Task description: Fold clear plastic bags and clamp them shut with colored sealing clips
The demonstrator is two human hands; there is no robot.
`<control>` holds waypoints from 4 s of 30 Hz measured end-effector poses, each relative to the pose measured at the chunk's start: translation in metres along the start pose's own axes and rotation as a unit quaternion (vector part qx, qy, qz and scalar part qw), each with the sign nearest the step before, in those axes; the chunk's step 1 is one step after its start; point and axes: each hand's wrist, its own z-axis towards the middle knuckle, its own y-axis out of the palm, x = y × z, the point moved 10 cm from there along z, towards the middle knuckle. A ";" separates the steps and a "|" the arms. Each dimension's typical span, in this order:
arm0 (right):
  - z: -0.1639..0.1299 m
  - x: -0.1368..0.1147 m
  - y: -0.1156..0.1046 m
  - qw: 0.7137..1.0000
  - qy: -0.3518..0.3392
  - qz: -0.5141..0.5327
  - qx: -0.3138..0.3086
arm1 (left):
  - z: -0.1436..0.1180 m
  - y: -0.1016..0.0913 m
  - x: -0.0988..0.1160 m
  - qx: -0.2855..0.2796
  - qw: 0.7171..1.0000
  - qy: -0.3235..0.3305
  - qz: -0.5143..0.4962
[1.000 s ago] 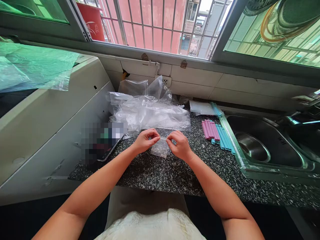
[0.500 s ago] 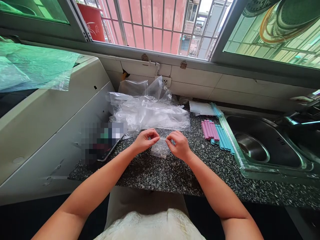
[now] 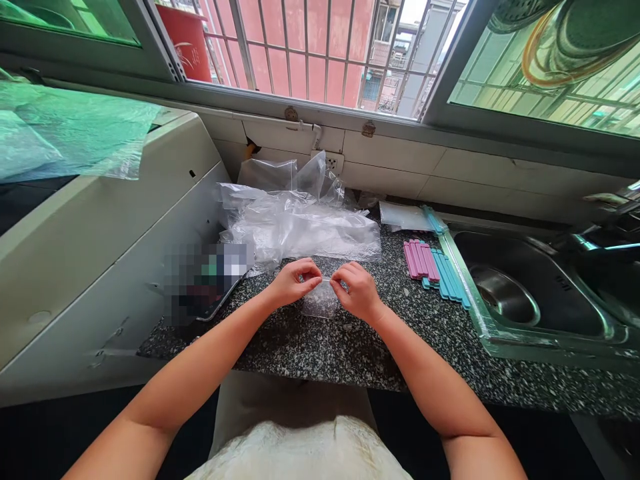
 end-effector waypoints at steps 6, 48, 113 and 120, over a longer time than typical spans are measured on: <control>0.000 0.001 0.000 1.000 0.007 -0.001 -0.004 | 0.000 0.001 0.000 -0.002 1.000 0.006 0.020; 0.001 0.002 -0.012 0.998 0.014 0.021 0.050 | 0.001 -0.008 -0.002 0.018 1.000 -0.017 -0.009; -0.001 0.001 -0.006 0.999 0.005 0.020 0.042 | 0.000 0.005 -0.005 -0.039 0.998 -0.047 -0.030; -0.001 0.001 -0.002 1.000 0.004 0.018 0.024 | -0.001 0.006 -0.005 -0.037 0.998 -0.039 -0.029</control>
